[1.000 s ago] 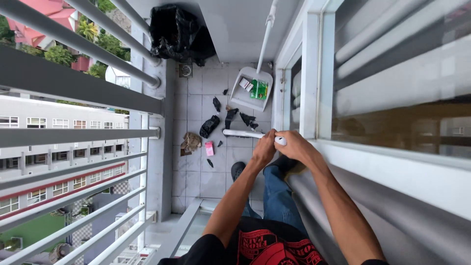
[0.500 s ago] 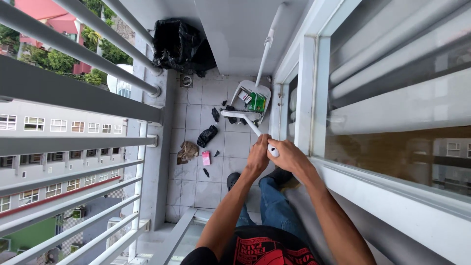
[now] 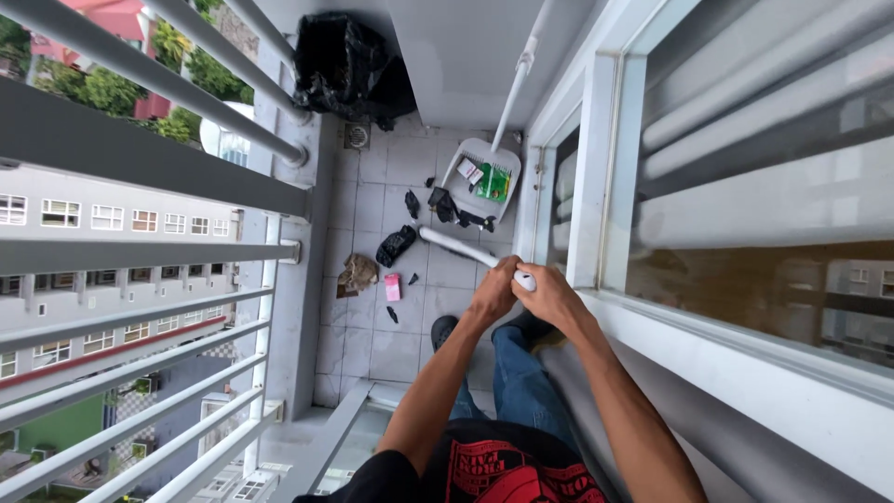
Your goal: Cleaning the balcony floor and glass using a brush and dustpan.
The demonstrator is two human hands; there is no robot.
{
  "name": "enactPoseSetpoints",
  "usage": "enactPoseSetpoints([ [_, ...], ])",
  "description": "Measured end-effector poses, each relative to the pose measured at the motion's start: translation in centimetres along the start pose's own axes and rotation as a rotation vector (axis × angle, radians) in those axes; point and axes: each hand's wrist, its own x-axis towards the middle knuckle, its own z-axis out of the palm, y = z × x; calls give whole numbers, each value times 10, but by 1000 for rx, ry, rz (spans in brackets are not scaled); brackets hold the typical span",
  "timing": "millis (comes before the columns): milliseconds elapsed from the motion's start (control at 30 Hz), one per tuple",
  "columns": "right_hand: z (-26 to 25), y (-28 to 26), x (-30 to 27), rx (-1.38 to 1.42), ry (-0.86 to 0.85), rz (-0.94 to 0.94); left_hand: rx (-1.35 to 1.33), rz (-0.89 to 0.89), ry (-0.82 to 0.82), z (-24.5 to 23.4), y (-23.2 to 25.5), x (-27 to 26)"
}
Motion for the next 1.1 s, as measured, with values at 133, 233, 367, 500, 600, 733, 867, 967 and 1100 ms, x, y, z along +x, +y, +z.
enactPoseSetpoints([
  [133,-2,-7,5,-25,30,45,7,22,7,-4,9,7],
  [233,-8,-13,6,11,-9,138,-26,15,36,-5,14,14],
  [367,-9,-22,3,-97,-15,64,-43,21,65,-19,35,14],
  [500,-23,-45,0,-134,-12,99,-40,-8,95,-32,60,12],
  [600,-24,-52,-1,-135,1,24,-16,-21,110,-35,60,8],
  [733,-15,-52,1,-121,-48,58,-39,1,158,-29,43,-3],
  [867,1,-39,6,-91,-71,83,-50,-96,56,-22,18,-11],
  [967,6,-31,4,-122,-49,76,-65,-74,38,-20,11,-7],
  [1100,26,-2,6,-152,59,-29,-89,-14,45,-12,4,0],
])
